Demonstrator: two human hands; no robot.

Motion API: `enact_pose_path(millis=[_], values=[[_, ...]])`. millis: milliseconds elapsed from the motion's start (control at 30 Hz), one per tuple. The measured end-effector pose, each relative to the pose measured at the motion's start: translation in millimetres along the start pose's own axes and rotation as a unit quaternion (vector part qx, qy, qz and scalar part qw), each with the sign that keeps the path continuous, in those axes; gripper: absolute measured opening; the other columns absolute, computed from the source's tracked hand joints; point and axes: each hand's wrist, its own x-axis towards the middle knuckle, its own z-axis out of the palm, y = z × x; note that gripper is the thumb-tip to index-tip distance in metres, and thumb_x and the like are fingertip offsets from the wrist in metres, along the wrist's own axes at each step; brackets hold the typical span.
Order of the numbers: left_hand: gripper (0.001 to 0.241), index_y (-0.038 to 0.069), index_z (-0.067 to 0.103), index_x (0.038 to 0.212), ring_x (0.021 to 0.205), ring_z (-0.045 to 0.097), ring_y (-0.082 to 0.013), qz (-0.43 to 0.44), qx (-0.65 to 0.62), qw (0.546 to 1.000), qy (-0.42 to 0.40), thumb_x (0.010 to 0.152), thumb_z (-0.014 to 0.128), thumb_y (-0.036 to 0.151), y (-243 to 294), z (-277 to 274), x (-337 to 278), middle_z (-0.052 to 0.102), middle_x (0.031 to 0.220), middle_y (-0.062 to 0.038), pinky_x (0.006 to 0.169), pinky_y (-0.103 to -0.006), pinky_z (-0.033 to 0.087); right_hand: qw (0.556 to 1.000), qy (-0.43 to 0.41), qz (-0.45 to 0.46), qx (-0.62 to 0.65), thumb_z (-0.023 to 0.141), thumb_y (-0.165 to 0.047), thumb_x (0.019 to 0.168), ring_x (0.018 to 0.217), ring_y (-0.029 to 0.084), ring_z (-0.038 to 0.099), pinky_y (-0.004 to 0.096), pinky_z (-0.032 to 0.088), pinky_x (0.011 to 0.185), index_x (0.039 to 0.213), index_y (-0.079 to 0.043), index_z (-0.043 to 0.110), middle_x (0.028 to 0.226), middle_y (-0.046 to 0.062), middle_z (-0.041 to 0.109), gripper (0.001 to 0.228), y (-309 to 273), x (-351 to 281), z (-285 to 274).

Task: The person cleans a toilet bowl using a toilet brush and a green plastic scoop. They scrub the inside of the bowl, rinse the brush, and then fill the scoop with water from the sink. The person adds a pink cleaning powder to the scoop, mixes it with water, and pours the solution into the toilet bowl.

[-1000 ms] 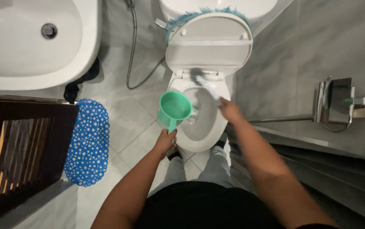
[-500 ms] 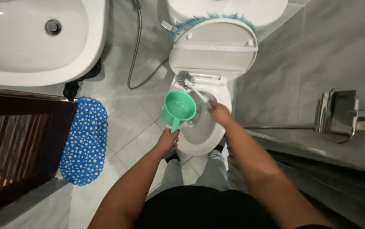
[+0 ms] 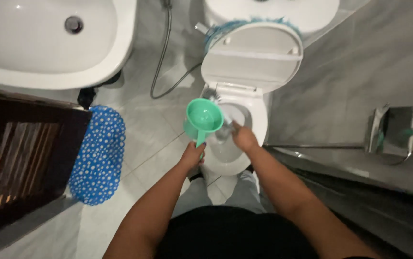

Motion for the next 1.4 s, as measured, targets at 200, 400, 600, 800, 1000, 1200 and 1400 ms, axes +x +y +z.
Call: enact_pose_path(millis=[200, 400, 600, 800, 1000, 1200, 1400], values=[[0.030, 0.009, 0.053, 0.107, 0.053, 0.058, -0.0136, 0.030, 0.061, 0.996, -0.048, 0.097, 0.062, 0.036, 4, -19, -2, 0.061, 0.075, -0.002, 0.045, -0.0300, 0.045, 0.996, 0.052, 0.074, 0.017, 0.057, -0.026, 0.096, 0.114, 0.041, 0.064, 0.050, 0.050, 0.096, 0.144, -0.011, 0.055, 0.128, 0.022, 0.066, 0.050, 156, -6, 51], [0.027, 0.011, 0.052, 0.109, 0.051, 0.054, -0.0132, 0.016, 0.047, 0.997, -0.057, 0.098, 0.061, 0.034, 10, -20, -20, 0.059, 0.074, -0.002, 0.044, -0.0288, 0.043, 0.989, 0.072, 0.129, 0.012, 0.051, -0.030, 0.104, 0.117, 0.041, 0.066, 0.048, 0.052, 0.103, 0.150, -0.016, 0.055, 0.128, 0.022, 0.069, 0.048, 85, -35, 39], [0.027, 0.010, 0.050, 0.111, 0.053, 0.052, -0.0146, 0.014, -0.025, 0.996, -0.079, 0.098, 0.061, 0.031, -29, -7, -23, 0.057, 0.074, -0.003, 0.044, -0.0304, 0.040, 0.995, 0.007, 0.097, 0.010, 0.057, -0.032, 0.095, 0.116, 0.040, 0.062, 0.048, 0.049, 0.100, 0.146, -0.022, 0.054, 0.125, 0.021, 0.066, 0.053, -6, -31, -33], [0.033, 0.004, 0.051, 0.108, 0.053, 0.054, -0.0155, 0.003, 0.008, 0.999, -0.034, 0.097, 0.062, 0.033, -48, 28, -34, 0.058, 0.073, -0.004, 0.044, -0.0311, 0.042, 0.979, 0.028, 0.198, 0.041, 0.056, -0.036, 0.097, 0.115, 0.041, 0.064, 0.051, 0.049, 0.097, 0.143, -0.019, 0.057, 0.128, 0.019, 0.067, 0.049, 141, -66, -43], [0.035, 0.005, 0.047, 0.109, 0.054, 0.057, -0.0178, 0.000, -0.009, 0.999, -0.033, 0.096, 0.063, 0.034, -91, 76, -14, 0.061, 0.076, -0.006, 0.043, -0.0329, 0.043, 0.988, 0.082, 0.117, 0.052, 0.052, -0.043, 0.100, 0.111, 0.047, 0.064, 0.054, 0.051, 0.094, 0.145, -0.017, 0.055, 0.124, 0.025, 0.067, 0.052, 238, -130, 12], [0.038, 0.008, 0.050, 0.116, 0.056, 0.057, -0.0149, -0.007, 0.002, 1.000, -0.027, 0.096, 0.064, 0.036, -102, 117, -15, 0.061, 0.078, -0.004, 0.046, -0.0308, 0.046, 0.992, 0.074, 0.102, 0.008, 0.051, -0.039, 0.102, 0.116, 0.046, 0.062, 0.054, 0.049, 0.099, 0.145, -0.017, 0.055, 0.126, 0.023, 0.067, 0.048, 203, -55, -20], [0.035, 0.006, 0.049, 0.112, 0.056, 0.056, -0.0174, 0.021, -0.002, 1.000, -0.021, 0.098, 0.062, 0.035, -110, 129, -60, 0.059, 0.076, -0.007, 0.049, -0.0331, 0.044, 0.989, 0.059, 0.130, 0.033, 0.051, -0.036, 0.101, 0.113, 0.045, 0.063, 0.053, 0.051, 0.094, 0.150, -0.020, 0.050, 0.125, 0.022, 0.067, 0.052, 222, -135, 2]])
